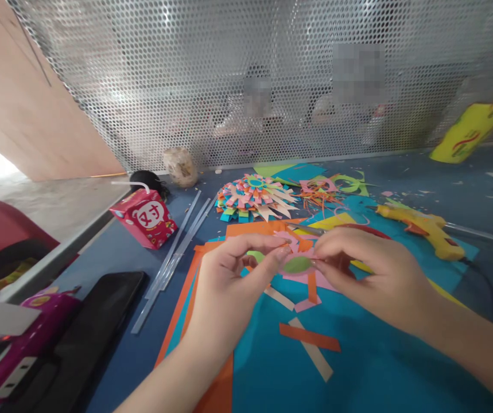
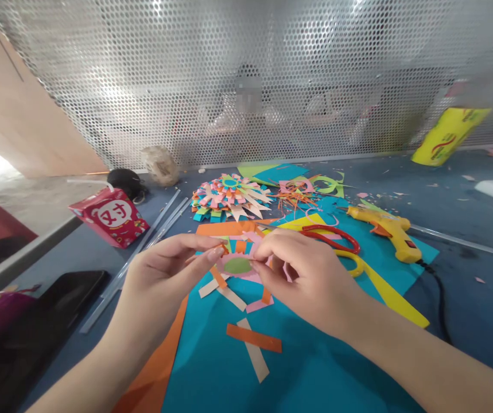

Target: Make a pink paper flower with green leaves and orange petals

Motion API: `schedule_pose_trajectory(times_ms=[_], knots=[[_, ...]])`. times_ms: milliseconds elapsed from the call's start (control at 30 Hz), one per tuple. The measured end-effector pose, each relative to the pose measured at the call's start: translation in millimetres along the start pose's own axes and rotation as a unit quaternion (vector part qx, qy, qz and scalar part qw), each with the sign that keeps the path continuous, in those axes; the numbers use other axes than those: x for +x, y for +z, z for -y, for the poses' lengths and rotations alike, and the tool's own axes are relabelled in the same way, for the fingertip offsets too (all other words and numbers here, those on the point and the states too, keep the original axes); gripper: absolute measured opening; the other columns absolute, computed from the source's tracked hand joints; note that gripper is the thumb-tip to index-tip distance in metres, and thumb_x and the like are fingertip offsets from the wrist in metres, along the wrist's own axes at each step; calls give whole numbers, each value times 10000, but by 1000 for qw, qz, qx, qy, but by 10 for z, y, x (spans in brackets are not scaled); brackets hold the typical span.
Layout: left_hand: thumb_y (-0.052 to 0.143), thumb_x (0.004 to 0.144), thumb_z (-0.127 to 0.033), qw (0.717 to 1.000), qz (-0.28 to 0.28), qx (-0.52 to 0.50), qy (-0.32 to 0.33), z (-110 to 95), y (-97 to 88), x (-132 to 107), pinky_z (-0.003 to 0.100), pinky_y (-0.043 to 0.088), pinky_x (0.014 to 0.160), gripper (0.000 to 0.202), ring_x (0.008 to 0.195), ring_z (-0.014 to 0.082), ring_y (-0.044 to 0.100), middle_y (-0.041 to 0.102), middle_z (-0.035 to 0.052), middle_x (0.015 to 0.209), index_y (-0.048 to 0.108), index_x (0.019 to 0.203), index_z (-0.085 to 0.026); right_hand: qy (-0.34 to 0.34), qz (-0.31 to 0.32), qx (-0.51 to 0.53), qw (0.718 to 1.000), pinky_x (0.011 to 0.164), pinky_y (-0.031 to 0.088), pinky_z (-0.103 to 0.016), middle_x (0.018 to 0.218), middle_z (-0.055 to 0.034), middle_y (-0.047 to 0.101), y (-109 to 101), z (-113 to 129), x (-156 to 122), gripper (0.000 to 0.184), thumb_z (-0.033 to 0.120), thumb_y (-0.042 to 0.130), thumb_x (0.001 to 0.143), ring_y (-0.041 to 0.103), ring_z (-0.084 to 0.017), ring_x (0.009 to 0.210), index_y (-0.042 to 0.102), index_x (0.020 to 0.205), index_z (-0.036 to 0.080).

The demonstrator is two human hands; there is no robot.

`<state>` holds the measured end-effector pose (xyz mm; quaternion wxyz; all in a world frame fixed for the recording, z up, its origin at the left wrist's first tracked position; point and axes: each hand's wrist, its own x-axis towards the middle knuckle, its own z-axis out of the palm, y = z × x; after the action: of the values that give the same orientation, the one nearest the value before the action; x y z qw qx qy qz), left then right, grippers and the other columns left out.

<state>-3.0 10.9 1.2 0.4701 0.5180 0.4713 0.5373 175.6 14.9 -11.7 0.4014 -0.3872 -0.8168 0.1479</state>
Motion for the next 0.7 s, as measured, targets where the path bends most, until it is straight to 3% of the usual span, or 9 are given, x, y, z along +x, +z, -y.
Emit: schedule_pose_trajectory(times_ms=[300, 367, 433, 500, 600, 700], knots=[[701, 680, -242, 999, -23, -7, -22, -27, 27, -29, 214, 459, 636, 53, 707, 136, 623, 703, 10, 715, 698, 669, -191, -54, -27, -96, 994, 465, 428, -212, 701, 13, 598, 9, -36, -43, 90, 153, 520, 849, 526, -85, 544, 538, 792, 220], [660, 716, -265, 998, -41, -35, -19, -28, 22, -19, 214, 452, 651, 90, 746, 138, 613, 691, 14, 742, 687, 694, -183, -98, -49, -151, 982, 518, 459, -222, 785, -5, 637, -28, -64, -75, 74, 150, 544, 841, 581, -105, 631, 549, 854, 223], [609, 749, -306, 996, -52, -67, -35, -20, 0, -6, 219, 441, 647, 140, 797, 146, 591, 673, 19, 803, 675, 771, -185, -166, -60, -237, 955, 606, 487, -253, 895, -34, 665, -84, -86, -111, 135, 140, 554, 830, 618, -144, 768, 559, 938, 220], [584, 756, -352, 992, -20, -100, -79, -13, -26, -5, 233, 431, 616, 204, 797, 154, 570, 652, 29, 843, 655, 854, -188, -233, -56, -303, 922, 666, 494, -292, 951, -56, 677, -144, -88, -143, 183, 128, 515, 833, 624, -177, 836, 573, 986, 212], [603, 733, -400, 979, 66, -139, -133, -25, -32, -45, 240, 414, 589, 286, 722, 143, 551, 625, 29, 783, 631, 903, -172, -312, -78, -352, 879, 633, 498, -322, 933, -59, 691, -207, -52, -167, 190, 140, 469, 839, 632, -189, 779, 606, 948, 213], [685, 669, -289, 971, 91, -166, -144, -61, -8, -88, 219, 408, 575, 312, 605, 103, 532, 581, -17, 632, 597, 936, -153, -365, -107, -389, 839, 601, 490, -341, 888, -58, 689, -225, -10, -181, 178, 149, 469, 845, 627, -194, 727, 633, 896, 196]])
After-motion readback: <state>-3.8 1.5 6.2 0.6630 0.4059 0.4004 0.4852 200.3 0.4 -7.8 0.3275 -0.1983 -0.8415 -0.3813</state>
